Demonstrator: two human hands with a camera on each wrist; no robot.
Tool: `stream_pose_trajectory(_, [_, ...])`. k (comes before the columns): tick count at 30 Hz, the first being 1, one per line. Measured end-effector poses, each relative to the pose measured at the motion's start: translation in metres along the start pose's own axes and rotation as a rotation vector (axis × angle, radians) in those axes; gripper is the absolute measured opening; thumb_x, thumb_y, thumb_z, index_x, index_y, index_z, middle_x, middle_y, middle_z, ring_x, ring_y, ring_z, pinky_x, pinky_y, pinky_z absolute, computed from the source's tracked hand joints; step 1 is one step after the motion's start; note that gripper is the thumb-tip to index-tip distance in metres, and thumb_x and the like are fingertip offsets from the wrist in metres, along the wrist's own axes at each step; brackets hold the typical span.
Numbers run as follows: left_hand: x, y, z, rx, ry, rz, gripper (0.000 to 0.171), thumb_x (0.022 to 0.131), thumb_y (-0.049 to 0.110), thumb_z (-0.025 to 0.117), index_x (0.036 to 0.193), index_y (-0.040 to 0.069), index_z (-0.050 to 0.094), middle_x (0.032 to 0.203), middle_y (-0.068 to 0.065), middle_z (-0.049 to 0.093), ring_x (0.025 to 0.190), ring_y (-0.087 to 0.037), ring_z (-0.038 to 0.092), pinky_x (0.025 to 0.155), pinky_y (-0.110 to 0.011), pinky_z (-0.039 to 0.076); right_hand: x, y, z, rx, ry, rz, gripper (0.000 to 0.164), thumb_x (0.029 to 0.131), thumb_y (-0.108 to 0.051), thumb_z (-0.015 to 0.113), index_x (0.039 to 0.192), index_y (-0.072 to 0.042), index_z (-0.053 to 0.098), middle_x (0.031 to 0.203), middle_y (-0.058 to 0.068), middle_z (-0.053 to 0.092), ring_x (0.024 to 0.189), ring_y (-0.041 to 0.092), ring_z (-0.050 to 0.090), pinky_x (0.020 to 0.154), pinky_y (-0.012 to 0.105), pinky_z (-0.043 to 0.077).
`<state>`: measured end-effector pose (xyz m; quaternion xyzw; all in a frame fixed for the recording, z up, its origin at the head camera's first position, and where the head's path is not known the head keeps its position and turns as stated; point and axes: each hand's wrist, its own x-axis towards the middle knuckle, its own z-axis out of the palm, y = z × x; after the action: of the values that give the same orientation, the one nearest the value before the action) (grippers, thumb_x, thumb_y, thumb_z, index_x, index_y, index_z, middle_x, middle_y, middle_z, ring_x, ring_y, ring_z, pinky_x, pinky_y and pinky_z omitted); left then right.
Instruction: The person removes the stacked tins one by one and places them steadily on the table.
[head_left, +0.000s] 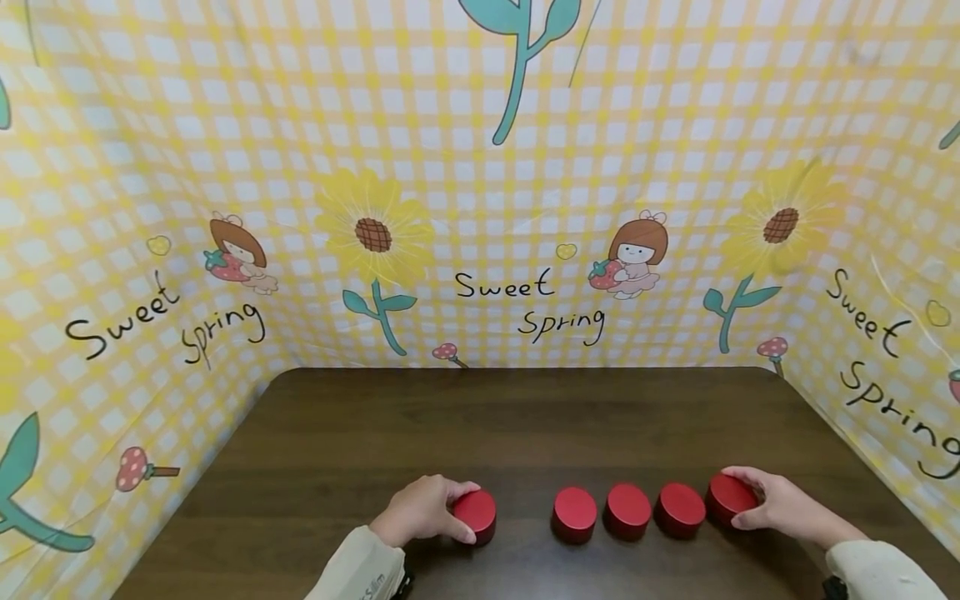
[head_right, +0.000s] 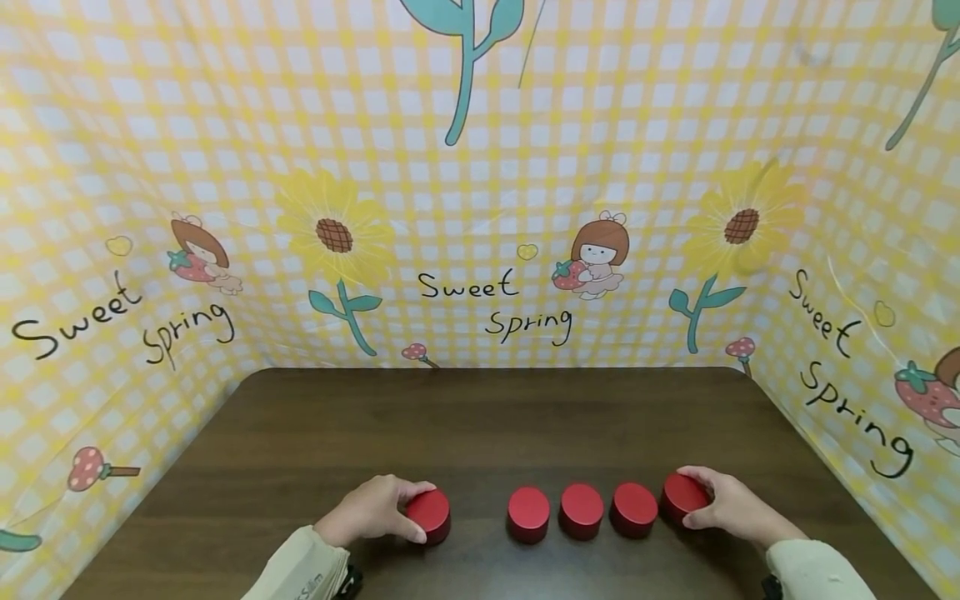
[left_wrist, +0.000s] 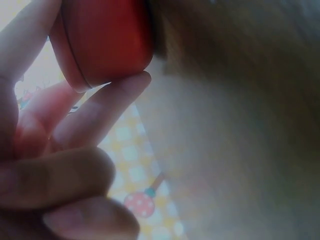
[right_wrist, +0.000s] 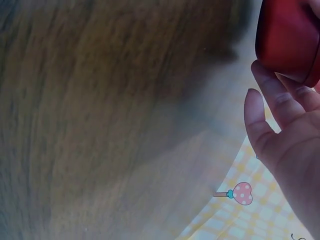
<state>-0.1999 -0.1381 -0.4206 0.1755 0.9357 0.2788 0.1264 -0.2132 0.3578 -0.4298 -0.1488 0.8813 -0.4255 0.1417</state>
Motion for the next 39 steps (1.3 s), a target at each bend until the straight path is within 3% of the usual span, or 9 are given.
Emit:
stream_pose_trajectory(13, [-0.002, 0.0, 0.001, 0.0, 0.005, 0.019, 0.06, 0.069, 0.027, 0.085, 0.125, 0.014, 0.066, 0.082, 0.01, 0.065, 0.068, -0.009, 0.048, 0.054, -0.029, 0.037, 0.001, 0.005, 0.001, 0.013, -0.023, -0.006, 0.065, 0.079, -0.003, 0.073, 0.125, 0.025, 0.037, 0.109, 0.024, 0.058, 0.08, 0.006, 0.049, 0.065, 0.025, 0.044])
stream_pose_trajectory(22, [-0.002, -0.002, 0.001, 0.007, 0.011, 0.026, 0.06, 0.069, 0.028, 0.085, 0.124, 0.015, 0.066, 0.084, 0.009, 0.066, 0.067, -0.009, 0.048, 0.054, -0.029, 0.037, -0.001, 0.01, 0.001, 0.009, -0.035, -0.054, 0.064, 0.078, -0.004, 0.075, 0.122, 0.024, 0.039, 0.109, 0.024, 0.058, 0.082, -0.002, 0.048, 0.066, 0.024, 0.045])
stream_pose_trajectory(27, [-0.002, -0.003, 0.001, 0.03, 0.027, 0.062, 0.057, 0.07, 0.03, 0.084, 0.122, 0.015, 0.067, 0.089, 0.006, 0.067, 0.069, -0.008, 0.049, 0.054, -0.029, 0.038, 0.001, 0.01, 0.002, 0.005, -0.025, -0.051, 0.064, 0.076, -0.003, 0.076, 0.122, 0.024, 0.04, 0.107, 0.021, 0.06, 0.081, -0.001, 0.05, 0.066, 0.024, 0.046])
stream_pose_trajectory(34, [-0.002, -0.001, 0.003, -0.002, 0.054, 0.134, 0.05, 0.07, 0.028, 0.084, 0.115, 0.01, 0.068, 0.082, 0.01, 0.065, 0.065, -0.005, 0.049, 0.055, -0.025, 0.04, 0.001, 0.01, 0.004, -0.016, -0.019, -0.071, 0.061, 0.077, -0.005, 0.076, 0.119, 0.022, 0.042, 0.105, 0.018, 0.06, 0.081, -0.003, 0.05, 0.066, 0.024, 0.046])
stream_pose_trajectory(39, [0.002, 0.005, 0.0, 0.03, 0.095, 0.143, 0.052, 0.07, 0.031, 0.084, 0.114, 0.01, 0.068, 0.082, 0.009, 0.064, 0.068, -0.005, 0.052, 0.056, -0.026, 0.042, 0.0, 0.011, 0.003, -0.039, -0.012, -0.068, 0.059, 0.078, -0.006, 0.076, 0.119, 0.021, 0.043, 0.105, 0.017, 0.06, 0.081, -0.003, 0.049, 0.066, 0.024, 0.046])
